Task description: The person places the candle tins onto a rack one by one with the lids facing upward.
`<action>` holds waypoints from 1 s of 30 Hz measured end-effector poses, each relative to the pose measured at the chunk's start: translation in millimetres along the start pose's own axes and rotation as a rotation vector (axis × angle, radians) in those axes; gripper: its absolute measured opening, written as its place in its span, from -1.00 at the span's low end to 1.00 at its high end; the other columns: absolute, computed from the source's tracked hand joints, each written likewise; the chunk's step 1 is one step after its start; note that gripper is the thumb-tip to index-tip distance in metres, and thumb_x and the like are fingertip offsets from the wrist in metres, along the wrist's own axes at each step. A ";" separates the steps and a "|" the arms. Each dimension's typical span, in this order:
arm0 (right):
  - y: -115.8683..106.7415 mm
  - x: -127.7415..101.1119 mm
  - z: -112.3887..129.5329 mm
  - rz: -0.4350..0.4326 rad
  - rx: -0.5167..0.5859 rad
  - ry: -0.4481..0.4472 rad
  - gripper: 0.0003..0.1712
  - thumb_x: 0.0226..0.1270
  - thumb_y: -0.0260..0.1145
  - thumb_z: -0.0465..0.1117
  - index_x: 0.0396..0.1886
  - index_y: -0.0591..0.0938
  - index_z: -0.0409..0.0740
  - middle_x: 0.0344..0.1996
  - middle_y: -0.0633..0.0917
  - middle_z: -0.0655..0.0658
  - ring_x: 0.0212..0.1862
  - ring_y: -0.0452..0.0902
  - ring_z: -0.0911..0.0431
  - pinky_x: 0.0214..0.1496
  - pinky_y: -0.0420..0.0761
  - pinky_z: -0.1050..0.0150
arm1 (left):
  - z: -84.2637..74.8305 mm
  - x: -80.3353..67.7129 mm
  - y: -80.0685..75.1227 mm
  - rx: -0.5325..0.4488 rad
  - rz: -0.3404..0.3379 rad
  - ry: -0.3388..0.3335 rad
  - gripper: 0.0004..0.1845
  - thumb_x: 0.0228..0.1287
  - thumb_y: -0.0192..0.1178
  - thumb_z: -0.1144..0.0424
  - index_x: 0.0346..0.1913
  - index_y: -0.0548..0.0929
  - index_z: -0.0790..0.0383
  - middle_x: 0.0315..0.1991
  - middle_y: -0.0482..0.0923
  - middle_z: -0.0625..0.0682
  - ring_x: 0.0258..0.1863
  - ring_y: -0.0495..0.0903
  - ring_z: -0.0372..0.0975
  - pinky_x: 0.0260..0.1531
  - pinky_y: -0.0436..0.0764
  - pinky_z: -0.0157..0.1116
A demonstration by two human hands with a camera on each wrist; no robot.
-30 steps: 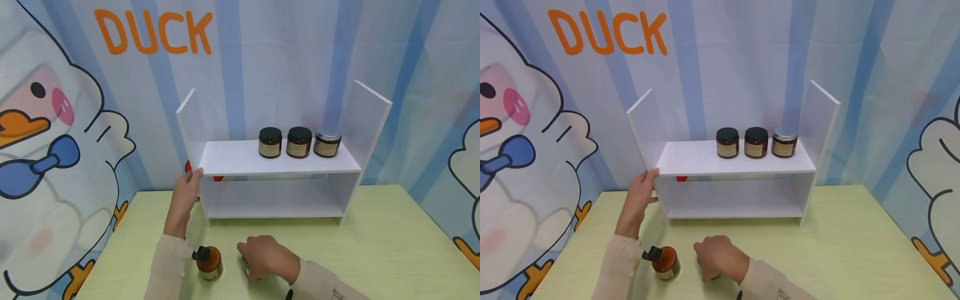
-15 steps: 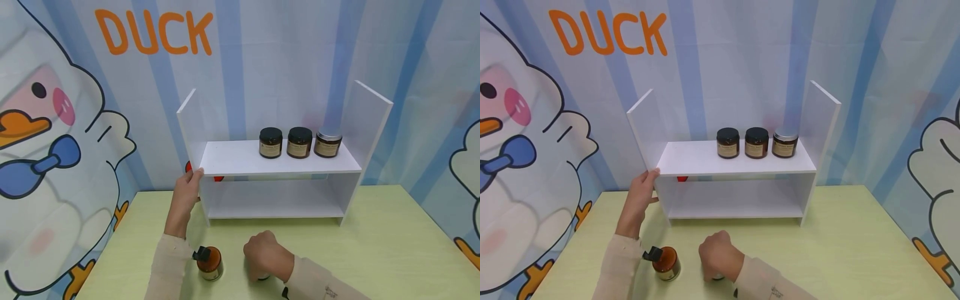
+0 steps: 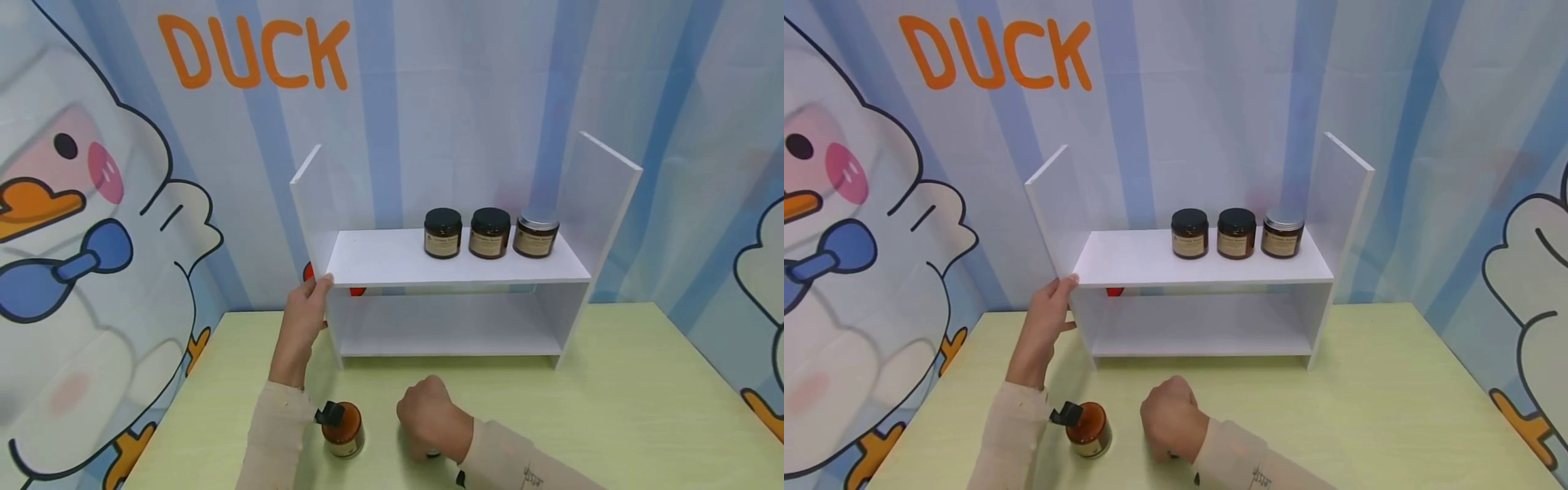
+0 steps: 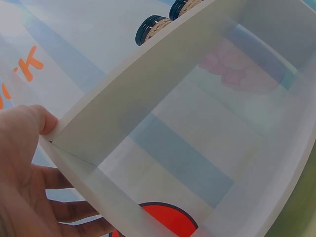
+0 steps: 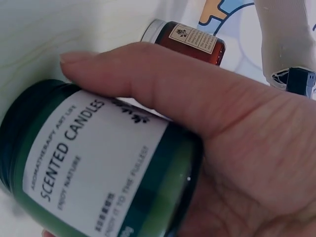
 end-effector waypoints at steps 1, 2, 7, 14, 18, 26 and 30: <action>0.0 -0.2 0.2 0.000 -0.006 0.004 -0.61 -0.10 0.52 0.17 -0.69 0.53 0.10 -0.68 0.50 0.12 -0.61 0.20 0.18 -0.56 0.25 0.24 | -0.1 -0.2 0.2 0.002 -0.001 -0.002 -0.20 0.46 -0.04 -0.34 0.56 0.28 0.10 0.52 0.24 0.07 0.41 0.31 0.01 0.20 0.52 0.12; 0.2 -0.3 0.6 0.002 -0.011 0.005 -0.61 -0.09 0.51 0.18 -0.69 0.54 0.10 -0.69 0.50 0.11 -0.61 0.20 0.18 -0.56 0.24 0.24 | 0.1 -0.2 0.4 0.002 -0.001 -0.002 -0.20 0.46 -0.04 -0.34 0.56 0.29 0.09 0.52 0.24 0.07 0.41 0.30 0.02 0.20 0.52 0.12; 0.1 -0.2 1.6 -0.003 -0.021 0.005 -0.63 -0.12 0.52 0.16 -0.69 0.55 0.10 -0.68 0.51 0.11 -0.61 0.25 0.18 -0.56 0.28 0.25 | 0.5 -1.0 0.8 0.002 -0.003 -0.005 -0.22 0.47 -0.04 -0.33 0.55 0.30 0.08 0.51 0.26 0.06 0.39 0.32 0.03 0.18 0.52 0.11; -1.3 0.3 1.7 0.011 -0.042 0.015 -0.58 -0.19 0.58 0.23 -0.67 0.58 0.11 -0.66 0.52 0.11 -0.59 0.31 0.20 -0.54 0.34 0.27 | 0.0 -1.3 0.1 -0.006 -0.002 -0.003 -0.21 0.46 -0.04 -0.33 0.55 0.29 0.08 0.50 0.26 0.06 0.40 0.32 0.04 0.19 0.52 0.11; -1.0 1.5 1.9 0.030 -0.048 0.010 -0.59 -0.17 0.57 0.21 -0.66 0.58 0.11 -0.66 0.52 0.12 -0.59 0.32 0.21 -0.54 0.37 0.29 | -0.1 -0.8 0.0 -0.009 0.001 -0.006 -0.20 0.46 -0.04 -0.34 0.56 0.28 0.08 0.51 0.24 0.06 0.41 0.31 0.03 0.20 0.51 0.11; -0.4 1.7 2.4 0.037 -0.051 0.001 -0.58 -0.15 0.59 0.20 -0.69 0.55 0.12 -0.69 0.47 0.12 -0.61 0.21 0.19 -0.56 0.31 0.28 | 0.3 -1.1 0.0 -0.007 0.004 -0.005 -0.21 0.47 -0.04 -0.33 0.56 0.28 0.09 0.52 0.23 0.07 0.40 0.31 0.01 0.19 0.51 0.10; -0.7 1.1 2.0 0.031 -0.057 0.007 -0.57 -0.16 0.59 0.21 -0.70 0.55 0.12 -0.70 0.46 0.12 -0.61 0.16 0.17 -0.58 0.24 0.26 | 0.5 -0.1 -0.2 -0.003 0.000 -0.004 -0.19 0.46 -0.04 -0.34 0.56 0.28 0.10 0.52 0.23 0.07 0.40 0.30 0.01 0.19 0.51 0.10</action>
Point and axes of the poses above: each hand's wrist, its own x-axis towards the middle knuckle, its own y-axis out of the palm, z = x × y, the point moved 3 cm from there along x, towards the middle knuckle
